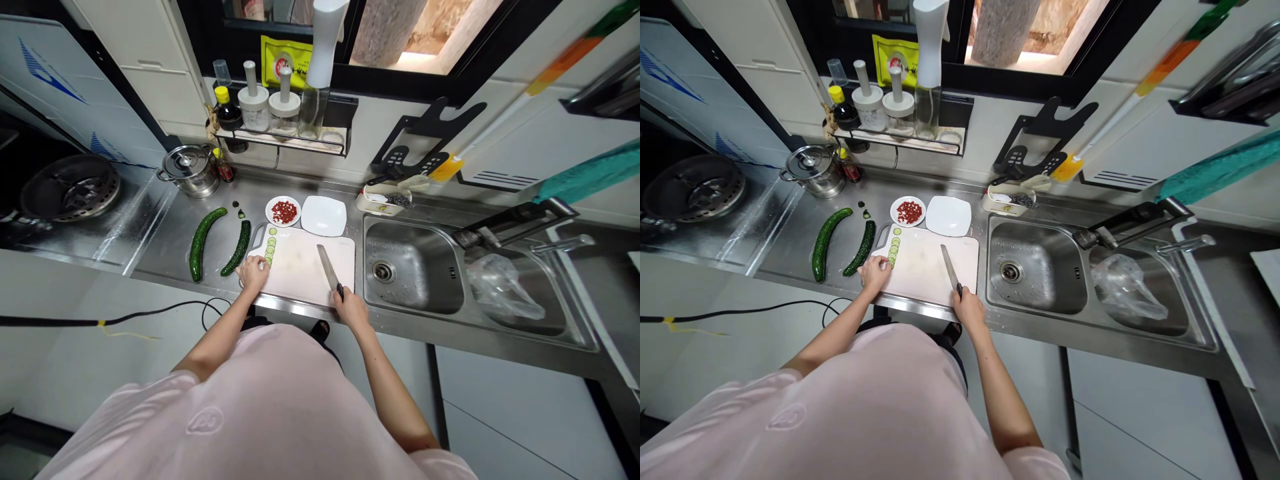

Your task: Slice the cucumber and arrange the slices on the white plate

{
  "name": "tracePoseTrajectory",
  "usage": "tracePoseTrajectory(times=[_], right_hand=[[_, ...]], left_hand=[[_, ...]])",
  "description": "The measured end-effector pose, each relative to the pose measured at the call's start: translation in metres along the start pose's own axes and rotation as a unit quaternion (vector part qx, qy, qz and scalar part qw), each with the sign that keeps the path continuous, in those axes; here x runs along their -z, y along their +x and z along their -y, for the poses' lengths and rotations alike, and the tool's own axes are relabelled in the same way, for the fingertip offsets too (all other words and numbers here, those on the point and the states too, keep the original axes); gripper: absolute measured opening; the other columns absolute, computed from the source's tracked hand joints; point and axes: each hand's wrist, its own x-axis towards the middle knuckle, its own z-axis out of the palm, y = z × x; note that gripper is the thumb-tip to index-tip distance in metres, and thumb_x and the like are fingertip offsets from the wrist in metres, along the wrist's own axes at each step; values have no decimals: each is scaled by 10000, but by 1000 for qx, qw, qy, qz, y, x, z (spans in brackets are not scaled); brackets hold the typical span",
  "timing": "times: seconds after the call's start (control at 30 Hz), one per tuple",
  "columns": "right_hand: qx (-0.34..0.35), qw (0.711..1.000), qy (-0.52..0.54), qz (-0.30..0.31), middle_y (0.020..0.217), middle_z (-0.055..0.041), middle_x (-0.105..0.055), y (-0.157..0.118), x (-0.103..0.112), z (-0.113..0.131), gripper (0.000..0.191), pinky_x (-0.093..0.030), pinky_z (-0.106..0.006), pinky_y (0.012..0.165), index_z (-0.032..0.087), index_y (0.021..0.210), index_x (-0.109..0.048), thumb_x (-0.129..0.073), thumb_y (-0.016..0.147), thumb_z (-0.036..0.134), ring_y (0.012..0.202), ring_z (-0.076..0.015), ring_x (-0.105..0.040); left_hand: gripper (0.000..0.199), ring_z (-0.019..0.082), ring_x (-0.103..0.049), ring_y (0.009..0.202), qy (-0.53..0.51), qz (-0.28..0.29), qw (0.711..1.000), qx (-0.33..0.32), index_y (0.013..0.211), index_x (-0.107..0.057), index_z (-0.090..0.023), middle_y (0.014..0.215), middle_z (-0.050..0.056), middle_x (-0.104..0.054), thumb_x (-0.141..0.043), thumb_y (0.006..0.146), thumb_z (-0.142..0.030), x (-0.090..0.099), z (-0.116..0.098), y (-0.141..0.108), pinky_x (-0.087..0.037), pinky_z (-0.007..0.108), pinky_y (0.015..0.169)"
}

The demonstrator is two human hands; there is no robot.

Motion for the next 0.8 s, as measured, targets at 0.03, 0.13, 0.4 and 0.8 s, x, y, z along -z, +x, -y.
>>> tracePoseTrajectory(times=[0.03, 0.13, 0.4, 0.8], right_hand=[[0, 1000, 1, 1, 967, -127, -649, 0, 0, 0, 449, -414, -318, 759, 181, 1104, -537, -259, 936, 491, 934, -253, -613], [1, 1000, 4, 2, 962, -128, -651, 0, 1, 0, 447, -415, -319, 757, 181, 1099, -537, -259, 936, 491, 929, -252, -615], [-5, 1000, 7, 14, 964, -124, -654, -1, 5, 1, 438, -416, -314, 759, 184, 1104, -535, -262, 936, 484, 931, -245, -617], [-6, 1000, 14, 8, 984, -124, -655, -2, 5, 3, 412, -414, -321, 762, 192, 1096, -532, -273, 942, 473, 936, -244, -619]], left_hand=[[150, 227, -531, 980, -7, -6, 1000, -3, 882, -645, -257, 989, 42, -623, -550, 790, -327, 1, -2, 3, -314, 352, 849], [180, 231, -534, 984, -22, -22, 999, -12, 917, -646, -257, 1000, 48, -622, -532, 802, -336, 2, -12, 16, -317, 360, 858], [294, 242, -527, 1031, -15, -18, 999, -23, 1090, -611, -264, 1089, 68, -604, -500, 826, -330, -3, -35, 66, -366, 356, 862], [311, 293, -474, 1100, 78, 30, 995, -49, 1094, -616, -210, 1125, 141, -566, -469, 840, -313, -14, -49, 100, -325, 425, 917]])
